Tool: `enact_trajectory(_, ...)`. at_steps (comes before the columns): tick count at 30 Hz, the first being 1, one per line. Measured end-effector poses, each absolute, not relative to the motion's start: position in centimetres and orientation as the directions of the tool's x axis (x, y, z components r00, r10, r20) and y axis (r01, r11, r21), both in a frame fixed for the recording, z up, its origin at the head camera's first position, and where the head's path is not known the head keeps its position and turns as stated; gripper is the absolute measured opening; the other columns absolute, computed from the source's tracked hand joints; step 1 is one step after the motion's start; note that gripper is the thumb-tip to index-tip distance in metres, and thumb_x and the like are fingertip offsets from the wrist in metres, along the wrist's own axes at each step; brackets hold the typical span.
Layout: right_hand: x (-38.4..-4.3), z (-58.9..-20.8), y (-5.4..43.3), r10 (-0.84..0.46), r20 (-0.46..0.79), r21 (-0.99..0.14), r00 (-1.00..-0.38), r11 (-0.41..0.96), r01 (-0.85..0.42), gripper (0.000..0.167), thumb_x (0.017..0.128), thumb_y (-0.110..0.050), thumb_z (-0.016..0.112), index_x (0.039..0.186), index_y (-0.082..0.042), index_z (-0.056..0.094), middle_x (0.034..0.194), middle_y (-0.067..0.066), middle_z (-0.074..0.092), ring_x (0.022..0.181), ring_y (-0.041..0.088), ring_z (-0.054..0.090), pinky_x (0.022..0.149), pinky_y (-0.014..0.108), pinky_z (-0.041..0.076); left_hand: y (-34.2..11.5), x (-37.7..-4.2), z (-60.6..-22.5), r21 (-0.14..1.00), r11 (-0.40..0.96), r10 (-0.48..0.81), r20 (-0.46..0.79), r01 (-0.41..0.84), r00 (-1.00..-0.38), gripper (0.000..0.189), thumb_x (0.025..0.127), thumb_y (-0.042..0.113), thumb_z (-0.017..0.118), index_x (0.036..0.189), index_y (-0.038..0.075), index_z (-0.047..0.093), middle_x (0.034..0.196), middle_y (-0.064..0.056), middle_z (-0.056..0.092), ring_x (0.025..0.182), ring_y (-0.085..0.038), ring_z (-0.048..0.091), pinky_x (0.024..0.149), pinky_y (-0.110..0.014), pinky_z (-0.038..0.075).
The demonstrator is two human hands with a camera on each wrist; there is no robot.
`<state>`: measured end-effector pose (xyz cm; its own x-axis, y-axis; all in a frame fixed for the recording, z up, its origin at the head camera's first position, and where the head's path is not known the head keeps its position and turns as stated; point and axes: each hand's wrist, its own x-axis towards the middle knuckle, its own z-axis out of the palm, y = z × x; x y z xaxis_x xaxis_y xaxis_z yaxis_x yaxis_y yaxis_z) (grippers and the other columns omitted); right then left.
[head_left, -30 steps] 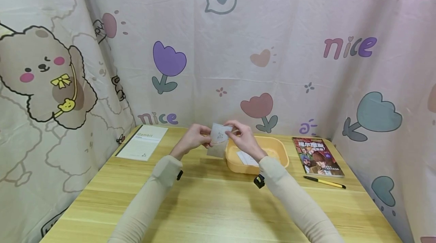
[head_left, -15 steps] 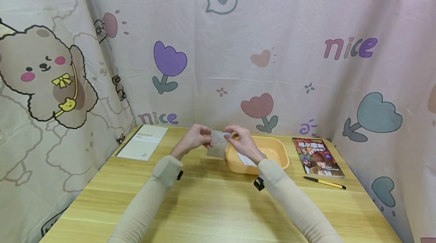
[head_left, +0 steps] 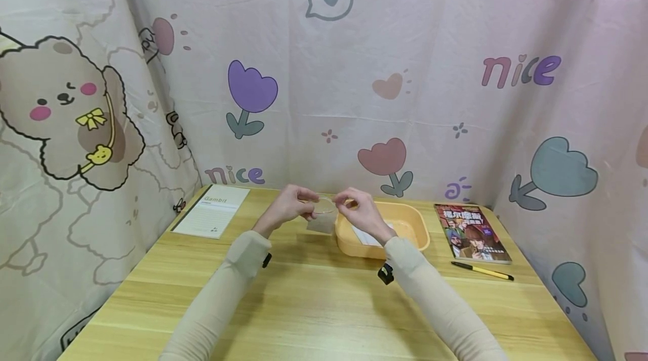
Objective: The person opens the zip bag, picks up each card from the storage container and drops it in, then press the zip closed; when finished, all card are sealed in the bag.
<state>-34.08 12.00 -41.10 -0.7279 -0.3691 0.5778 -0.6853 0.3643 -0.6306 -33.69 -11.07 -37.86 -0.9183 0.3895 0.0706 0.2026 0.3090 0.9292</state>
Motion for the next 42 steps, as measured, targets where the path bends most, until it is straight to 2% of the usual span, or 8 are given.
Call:
enact_trajectory(9, -34.3, -41.3, 12.7, -0.327, 0.528, -0.691, -0.783, 0.371, -0.621, 0.013, 0.091, -0.011, 0.068, 0.1, -0.009, 0.076, 0.097, -0.002, 0.073, 0.081, 0.01, 0.066, 0.071, 0.025, 0.059, -11.0, -33.5, -37.8, 0.928, 0.315, 0.387, 0.069, 0.202, -0.919, 0.038, 0.086, -0.007, 0.06, 0.123, -0.012, 0.06, 0.121, -0.03, 0.064, 0.067, -0.018, 0.071, 0.07, -0.037, 0.063)
enact_trajectory(13, -34.4, -41.5, 13.4, -0.327, 0.485, -0.732, -0.811, 0.355, -0.581, 0.016, 0.091, -0.012, 0.069, 0.105, -0.007, 0.075, 0.101, 0.004, 0.074, 0.082, 0.01, 0.066, 0.072, 0.022, 0.059, -11.0, -33.5, -37.8, 0.926, 0.323, 0.392, 0.059, 0.197, -0.918, 0.038, 0.087, -0.006, 0.061, 0.124, -0.012, 0.06, 0.12, -0.03, 0.064, 0.067, -0.017, 0.07, 0.073, -0.042, 0.063)
enact_trajectory(18, -34.5, -41.6, 14.7, -0.329, 0.418, -0.784, -0.847, 0.341, -0.519, 0.018, 0.091, -0.015, 0.069, 0.106, -0.007, 0.074, 0.104, 0.017, 0.073, 0.081, 0.013, 0.068, 0.073, 0.025, 0.06, -11.0, -33.5, -37.9, 0.927, 0.329, 0.377, 0.049, 0.183, -0.925, 0.037, 0.086, -0.007, 0.061, 0.123, -0.01, 0.062, 0.118, -0.027, 0.066, 0.066, -0.017, 0.07, 0.069, -0.036, 0.063)
enact_trajectory(23, -34.7, -41.9, 16.2, -0.329, 0.36, -0.799, -0.873, 0.375, -0.47, 0.017, 0.09, -0.02, 0.071, 0.103, -0.01, 0.075, 0.102, 0.01, 0.074, 0.083, 0.013, 0.068, 0.073, 0.031, 0.061, -11.0, -33.4, -37.9, 0.924, 0.333, 0.366, 0.057, 0.188, -0.929, 0.035, 0.086, -0.008, 0.061, 0.12, -0.008, 0.064, 0.116, -0.025, 0.068, 0.066, -0.017, 0.07, 0.067, -0.034, 0.063)
enact_trajectory(30, -35.5, -42.6, 18.2, -0.33, 0.329, -0.793, -0.885, 0.412, -0.449, 0.015, 0.088, -0.016, 0.074, 0.102, -0.012, 0.076, 0.098, 0.006, 0.074, 0.083, 0.016, 0.068, 0.07, 0.028, 0.06, -10.9, -33.3, -37.8, 0.923, 0.334, 0.364, 0.06, 0.19, -0.929, 0.035, 0.085, -0.008, 0.061, 0.119, -0.009, 0.064, 0.115, -0.025, 0.068, 0.066, -0.018, 0.071, 0.067, -0.036, 0.063)
enact_trajectory(35, -36.0, -43.4, 19.8, -0.349, 0.325, -0.79, -0.879, 0.412, -0.455, 0.018, 0.088, -0.01, 0.073, 0.105, -0.003, 0.074, 0.095, 0.014, 0.073, 0.081, 0.021, 0.068, 0.069, 0.033, 0.061, -11.0, -33.3, -37.8, 0.922, 0.338, 0.37, 0.053, 0.188, -0.928, 0.037, 0.085, -0.008, 0.061, 0.122, -0.011, 0.062, 0.117, -0.026, 0.067, 0.067, -0.019, 0.071, 0.071, -0.04, 0.063)
enact_trajectory(39, -36.4, -44.1, 20.9, -0.36, 0.296, -0.8, -0.885, 0.413, -0.436, 0.023, 0.088, -0.003, 0.071, 0.109, 0.006, 0.07, 0.099, 0.021, 0.071, 0.084, 0.016, 0.066, 0.068, 0.024, 0.059, -11.1, -33.3, -37.7, 0.919, 0.342, 0.376, 0.056, 0.195, -0.925, 0.038, 0.085, -0.007, 0.06, 0.123, -0.012, 0.061, 0.119, -0.026, 0.066, 0.067, -0.017, 0.071, 0.069, -0.037, 0.063)
enact_trajectory(42, -36.4, -44.4, 21.4, -0.359, 0.276, -0.802, -0.891, 0.426, -0.42, 0.026, 0.088, 0.0, 0.069, 0.112, 0.009, 0.068, 0.104, 0.026, 0.07, 0.088, 0.019, 0.066, 0.07, 0.02, 0.056, -11.1, -33.2, -37.7, 0.917, 0.346, 0.375, 0.058, 0.198, -0.925, 0.037, 0.085, -0.008, 0.06, 0.122, -0.012, 0.061, 0.119, -0.027, 0.066, 0.067, -0.018, 0.071, 0.072, -0.042, 0.063)
